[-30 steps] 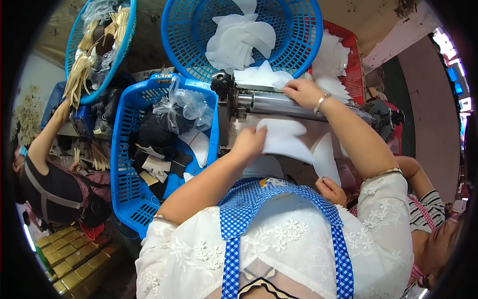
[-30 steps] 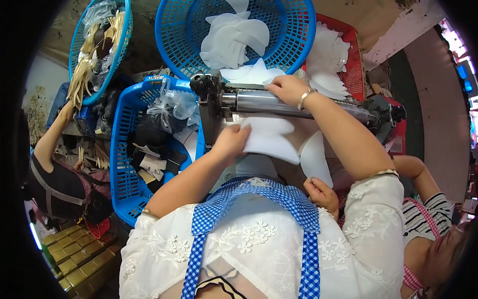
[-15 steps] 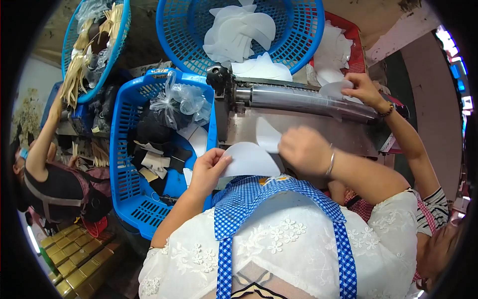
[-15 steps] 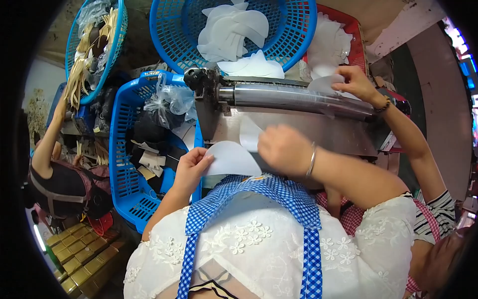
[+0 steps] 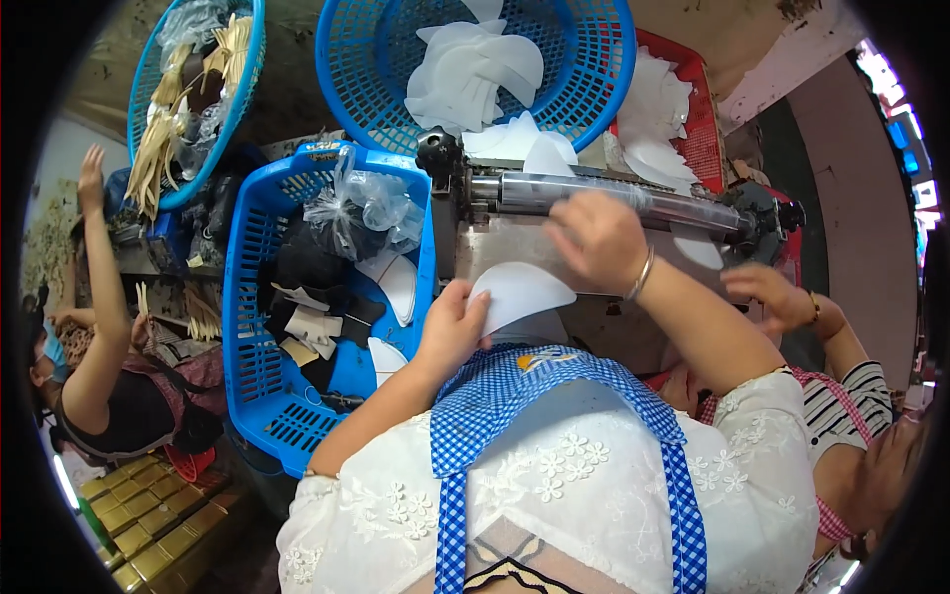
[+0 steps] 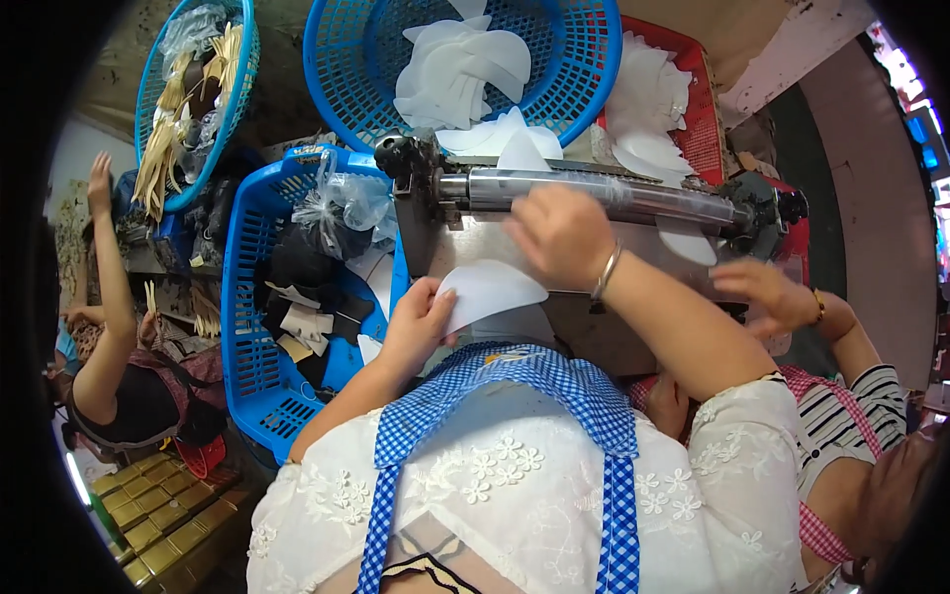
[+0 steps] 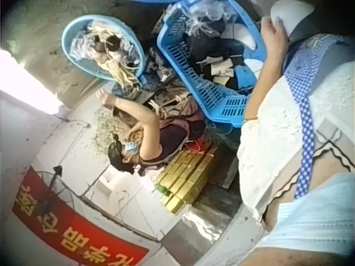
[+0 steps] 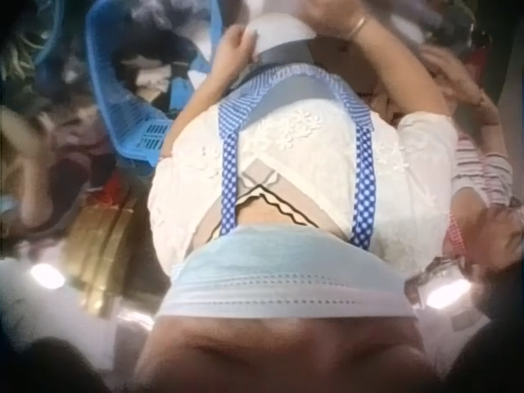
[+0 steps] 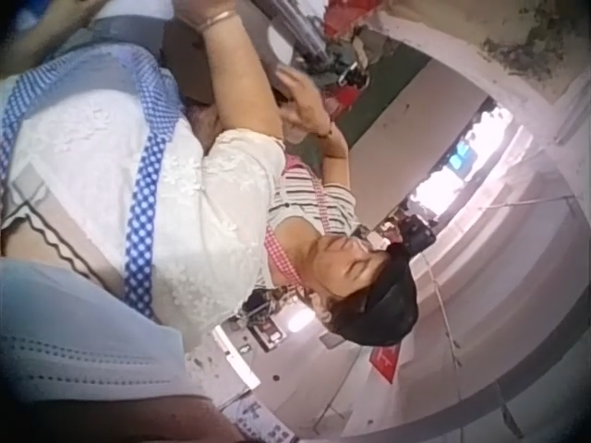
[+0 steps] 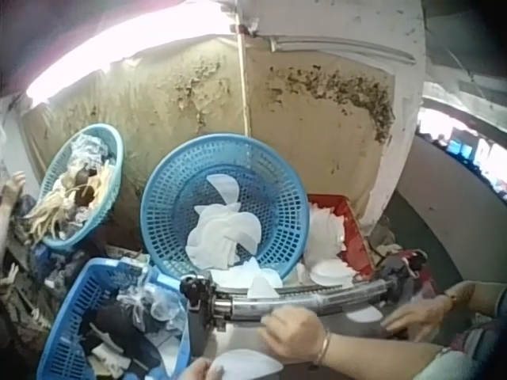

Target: Applying glue to white shoe components using a manual roller machine in a factory setting.

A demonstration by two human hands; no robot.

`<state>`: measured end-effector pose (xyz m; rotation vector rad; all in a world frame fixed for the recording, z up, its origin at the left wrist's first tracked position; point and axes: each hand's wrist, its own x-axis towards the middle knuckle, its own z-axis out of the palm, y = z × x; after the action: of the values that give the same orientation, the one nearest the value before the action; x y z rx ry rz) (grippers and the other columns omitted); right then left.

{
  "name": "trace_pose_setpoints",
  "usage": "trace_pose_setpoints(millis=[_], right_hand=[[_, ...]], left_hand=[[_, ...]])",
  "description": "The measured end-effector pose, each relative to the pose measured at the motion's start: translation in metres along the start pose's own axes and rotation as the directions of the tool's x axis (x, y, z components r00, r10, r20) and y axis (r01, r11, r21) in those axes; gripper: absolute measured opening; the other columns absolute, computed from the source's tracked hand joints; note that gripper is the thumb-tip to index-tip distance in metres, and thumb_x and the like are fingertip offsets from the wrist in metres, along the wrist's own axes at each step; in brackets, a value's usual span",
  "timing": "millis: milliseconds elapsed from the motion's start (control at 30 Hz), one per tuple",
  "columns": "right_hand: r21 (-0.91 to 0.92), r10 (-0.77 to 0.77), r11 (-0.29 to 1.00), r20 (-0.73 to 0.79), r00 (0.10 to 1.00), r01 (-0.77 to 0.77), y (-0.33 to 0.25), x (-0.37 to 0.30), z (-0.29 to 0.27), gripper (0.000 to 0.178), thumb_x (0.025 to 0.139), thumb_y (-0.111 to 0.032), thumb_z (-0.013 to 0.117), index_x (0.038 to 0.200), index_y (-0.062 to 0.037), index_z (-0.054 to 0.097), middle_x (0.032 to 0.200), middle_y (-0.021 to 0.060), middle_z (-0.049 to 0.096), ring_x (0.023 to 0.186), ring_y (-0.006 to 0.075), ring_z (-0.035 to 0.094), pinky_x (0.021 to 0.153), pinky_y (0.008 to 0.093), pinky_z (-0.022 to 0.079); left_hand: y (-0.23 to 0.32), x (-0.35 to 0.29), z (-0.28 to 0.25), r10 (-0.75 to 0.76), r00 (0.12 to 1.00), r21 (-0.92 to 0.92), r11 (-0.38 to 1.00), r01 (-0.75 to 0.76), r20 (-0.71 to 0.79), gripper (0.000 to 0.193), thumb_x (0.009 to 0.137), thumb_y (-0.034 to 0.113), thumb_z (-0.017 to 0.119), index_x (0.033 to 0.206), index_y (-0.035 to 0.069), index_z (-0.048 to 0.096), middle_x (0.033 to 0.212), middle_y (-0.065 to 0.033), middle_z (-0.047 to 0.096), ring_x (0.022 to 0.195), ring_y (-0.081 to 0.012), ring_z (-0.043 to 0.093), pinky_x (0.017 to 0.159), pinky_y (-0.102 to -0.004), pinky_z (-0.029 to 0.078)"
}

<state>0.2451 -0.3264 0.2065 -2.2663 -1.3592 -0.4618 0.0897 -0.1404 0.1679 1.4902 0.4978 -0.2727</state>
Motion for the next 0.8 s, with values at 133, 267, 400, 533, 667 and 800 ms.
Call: trace_pose_setpoints(millis=[133,267,400,533,667,800], right_hand=[[-0.004,0.372,0.919,0.339,0.864,-0.394,0.054,0.055,0.033,0.027,0.077,-0.029,0.066,0.085,-0.0027,0.065,0.084,0.0156,0.062,0.078,0.0329,0.059,0.072,0.0410,0.047],[-0.083,0.483,0.766,0.729,0.484,-0.638,0.089,0.075,0.061,0.037,0.077,-0.033,0.065,0.092,0.0011,0.066,0.094,0.0204,0.065,0.090,0.0336,0.062,0.079,0.0405,0.047],[-0.002,0.339,0.930,0.388,0.857,-0.367,0.085,0.059,0.038,0.026,0.079,-0.027,0.061,0.082,-0.0009,0.064,0.084,0.0161,0.063,0.081,0.0324,0.061,0.072,0.0406,0.048],[-0.043,-0.182,0.980,0.204,0.962,0.195,-0.003,0.025,-0.010,0.012,0.069,-0.013,0.060,0.078,-0.0057,0.059,0.069,0.0081,0.051,0.066,0.0249,0.054,0.057,0.0362,0.044],[0.035,-0.384,0.918,0.317,0.867,0.394,-0.059,-0.031,-0.009,0.012,0.066,-0.015,0.055,0.074,-0.0057,0.054,0.070,0.0065,0.049,0.068,0.0213,0.053,0.054,0.0341,0.042],[-0.232,-0.113,0.955,0.288,0.951,0.184,-0.035,-0.015,0.020,0.012,0.069,-0.017,0.053,0.073,-0.0067,0.057,0.076,0.0060,0.051,0.071,0.0211,0.052,0.057,0.0329,0.042]], left_hand=[[0.005,0.066,0.037,-0.056,0.997,-0.288,0.955,0.069,0.051,0.025,0.095,0.019,0.046,0.099,-0.005,0.048,0.076,-0.0132,0.061,0.058,-0.0157,0.059,0.051,-0.0230,0.048],[0.039,0.085,0.059,-0.108,0.990,-0.482,0.875,0.049,-0.096,0.026,0.095,0.020,0.048,0.103,-0.005,0.046,0.086,-0.0158,0.064,0.069,-0.0187,0.065,0.056,-0.0262,0.051],[0.027,0.042,0.027,-0.086,0.993,-0.124,0.988,0.096,0.086,0.022,0.095,0.018,0.050,0.102,-0.002,0.048,0.087,-0.0111,0.065,0.071,-0.0163,0.064,0.058,-0.0239,0.049],[-0.014,-0.014,-0.019,-0.100,0.991,-0.089,0.990,0.108,0.088,0.016,0.092,0.013,0.055,0.101,0.001,0.050,0.086,-0.0091,0.065,0.071,-0.0121,0.061,0.060,-0.0209,0.046],[-0.042,-0.043,-0.034,-0.079,0.994,-0.070,0.994,0.083,0.070,0.013,0.092,0.011,0.055,0.100,0.001,0.050,0.084,-0.0081,0.064,0.072,-0.0091,0.059,0.062,-0.0202,0.046],[-0.049,-0.042,-0.017,-0.089,0.984,0.074,0.994,0.078,0.157,0.014,0.091,0.012,0.057,0.098,0.001,0.051,0.082,-0.0067,0.064,0.074,-0.0083,0.060,0.063,-0.0213,0.048]])
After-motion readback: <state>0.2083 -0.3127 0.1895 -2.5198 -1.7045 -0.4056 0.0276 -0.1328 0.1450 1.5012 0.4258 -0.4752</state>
